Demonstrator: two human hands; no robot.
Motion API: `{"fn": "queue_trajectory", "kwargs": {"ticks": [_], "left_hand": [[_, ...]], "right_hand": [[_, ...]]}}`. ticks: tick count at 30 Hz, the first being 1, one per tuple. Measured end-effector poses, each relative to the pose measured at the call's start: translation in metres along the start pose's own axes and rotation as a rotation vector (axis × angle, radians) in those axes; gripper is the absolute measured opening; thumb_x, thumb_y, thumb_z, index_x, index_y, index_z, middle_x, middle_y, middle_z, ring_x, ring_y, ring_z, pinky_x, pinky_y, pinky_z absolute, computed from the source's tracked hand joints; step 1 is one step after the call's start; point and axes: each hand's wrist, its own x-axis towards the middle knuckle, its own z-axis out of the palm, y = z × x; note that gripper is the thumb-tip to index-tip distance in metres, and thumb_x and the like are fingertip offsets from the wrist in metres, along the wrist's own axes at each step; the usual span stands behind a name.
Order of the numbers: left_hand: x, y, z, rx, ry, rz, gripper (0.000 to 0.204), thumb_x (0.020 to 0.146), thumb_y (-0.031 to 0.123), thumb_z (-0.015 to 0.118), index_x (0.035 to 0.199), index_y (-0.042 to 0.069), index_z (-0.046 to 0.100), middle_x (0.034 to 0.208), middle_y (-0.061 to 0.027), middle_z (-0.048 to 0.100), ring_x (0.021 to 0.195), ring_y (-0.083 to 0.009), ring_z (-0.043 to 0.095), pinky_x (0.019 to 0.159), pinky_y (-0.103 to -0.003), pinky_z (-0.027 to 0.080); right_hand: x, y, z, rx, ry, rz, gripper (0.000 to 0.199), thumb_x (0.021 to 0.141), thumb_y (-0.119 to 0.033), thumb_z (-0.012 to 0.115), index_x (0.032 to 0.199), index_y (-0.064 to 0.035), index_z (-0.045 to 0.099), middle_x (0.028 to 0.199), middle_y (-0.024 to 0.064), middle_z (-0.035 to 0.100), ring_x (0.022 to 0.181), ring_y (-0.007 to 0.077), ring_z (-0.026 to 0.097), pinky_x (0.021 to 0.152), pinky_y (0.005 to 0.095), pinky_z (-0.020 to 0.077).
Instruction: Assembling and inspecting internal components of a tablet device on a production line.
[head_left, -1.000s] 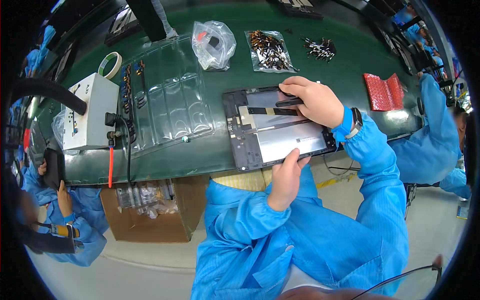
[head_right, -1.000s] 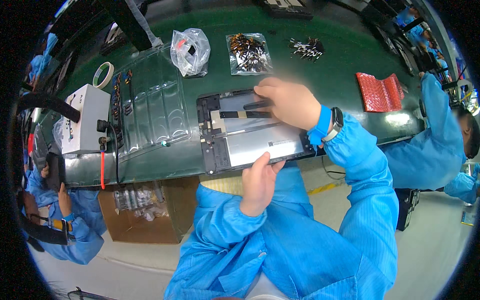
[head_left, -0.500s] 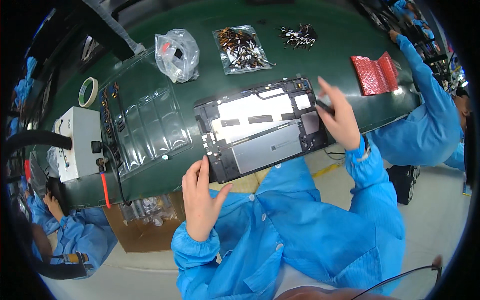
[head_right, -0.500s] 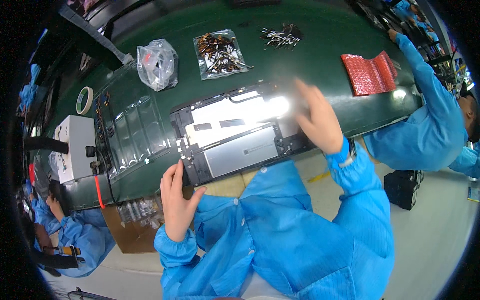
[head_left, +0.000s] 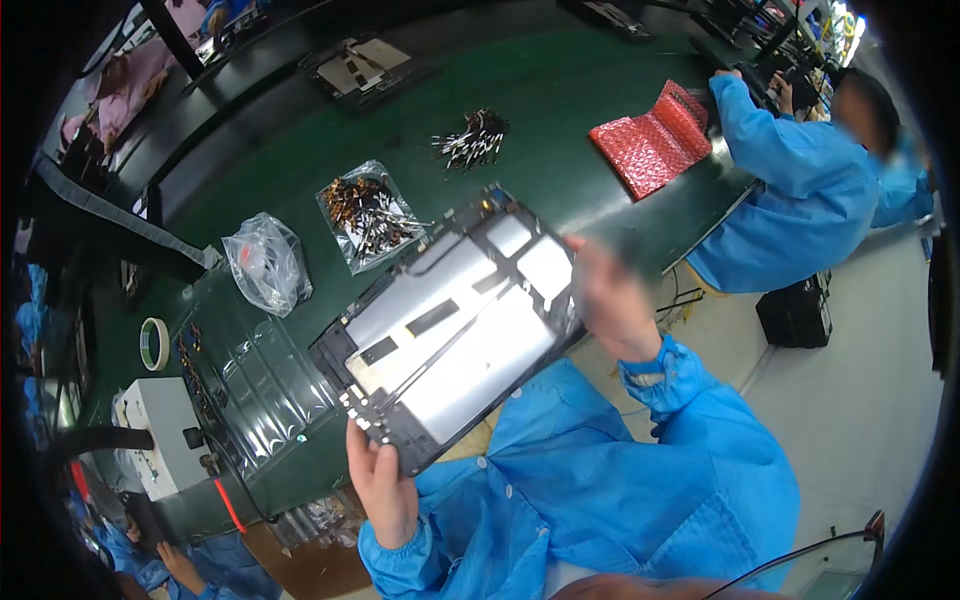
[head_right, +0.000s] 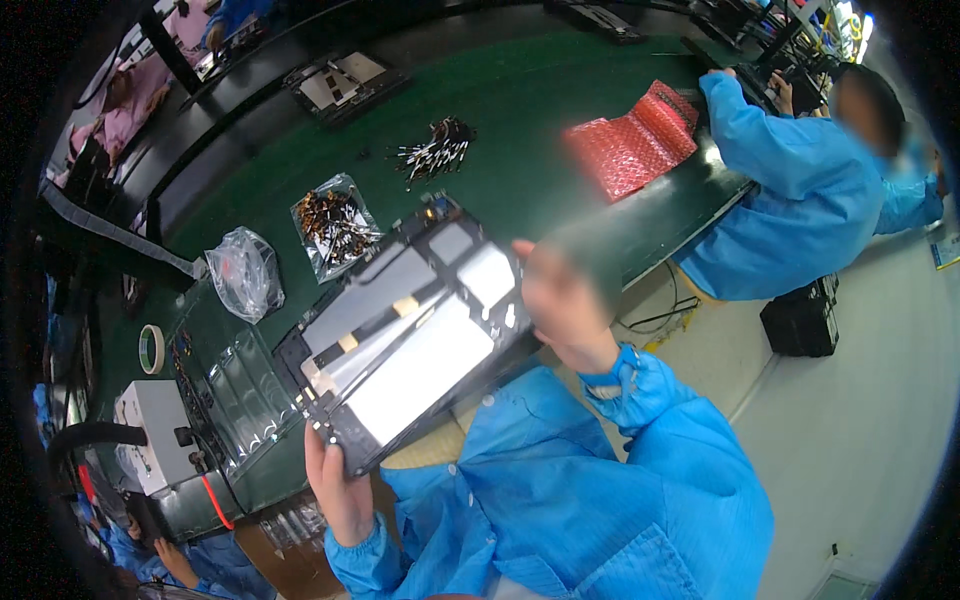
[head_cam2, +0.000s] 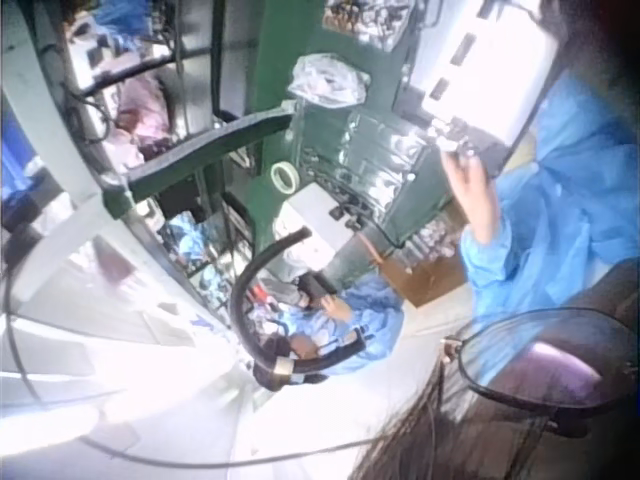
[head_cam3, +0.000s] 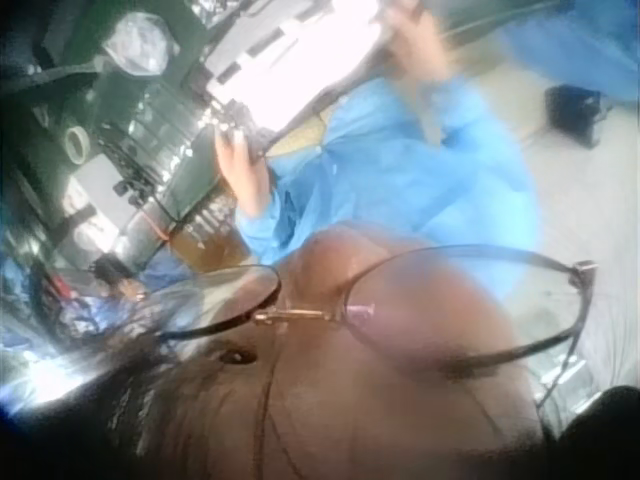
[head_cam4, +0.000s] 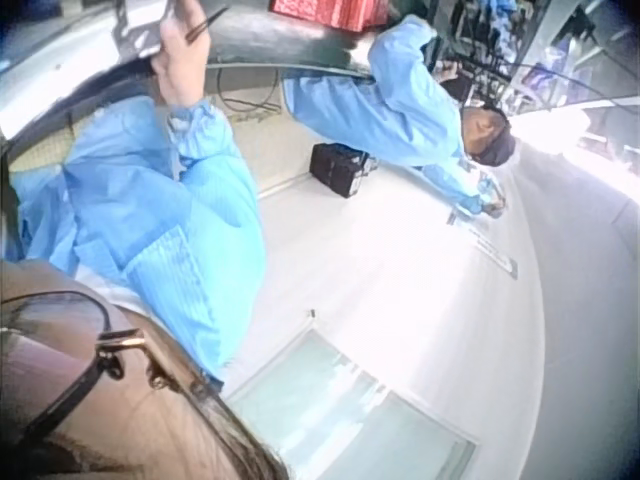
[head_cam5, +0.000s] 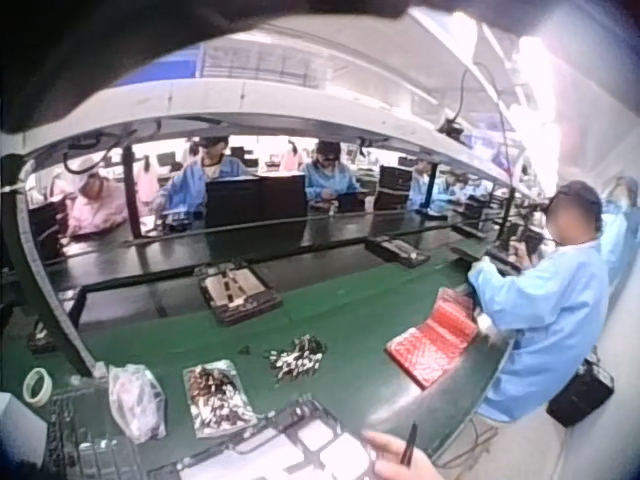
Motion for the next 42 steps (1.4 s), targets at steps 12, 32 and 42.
{"fn": "queue_trajectory", "kwargs": {"ticks": [12,32,42], "left_hand": [[0.160,-0.013,0.108,0.201,-0.370,0.176,0.053,0.097,0.029,0.033,0.140,0.006,0.015,0.122,-0.0147,0.049,0.104,-0.0212,0.052,0.084,-0.030,0.044],[0.187,-0.040,0.084,1.009,-0.295,1.071,0.026,0.073,0.008,0.058,0.099,0.009,0.060,0.072,-0.0077,0.062,0.064,-0.0247,0.060,0.057,-0.035,0.049],[0.189,-0.042,0.084,0.993,-0.302,1.091,0.021,0.073,0.009,0.058,0.094,0.008,0.059,0.070,-0.0078,0.061,0.064,-0.0255,0.060,0.057,-0.037,0.048]], "right_hand": [[0.115,-0.035,0.014,0.337,0.128,-0.092,0.014,0.085,-0.013,0.058,0.077,-0.0119,0.046,0.054,-0.0035,0.035,0.040,0.0072,0.030,0.035,0.0223,0.0220],[0.490,-0.100,-0.115,0.342,0.223,0.126,0.028,0.087,-0.028,0.058,0.070,-0.0147,0.040,0.050,-0.0012,0.022,0.040,0.0098,0.021,0.035,0.0240,0.0153],[0.504,-0.127,-0.135,0.091,0.544,0.240,0.046,0.078,-0.026,0.069,0.113,-0.0080,0.046,0.057,-0.0013,0.034,0.041,0.0084,0.024,0.035,0.0225,0.0219]]}}
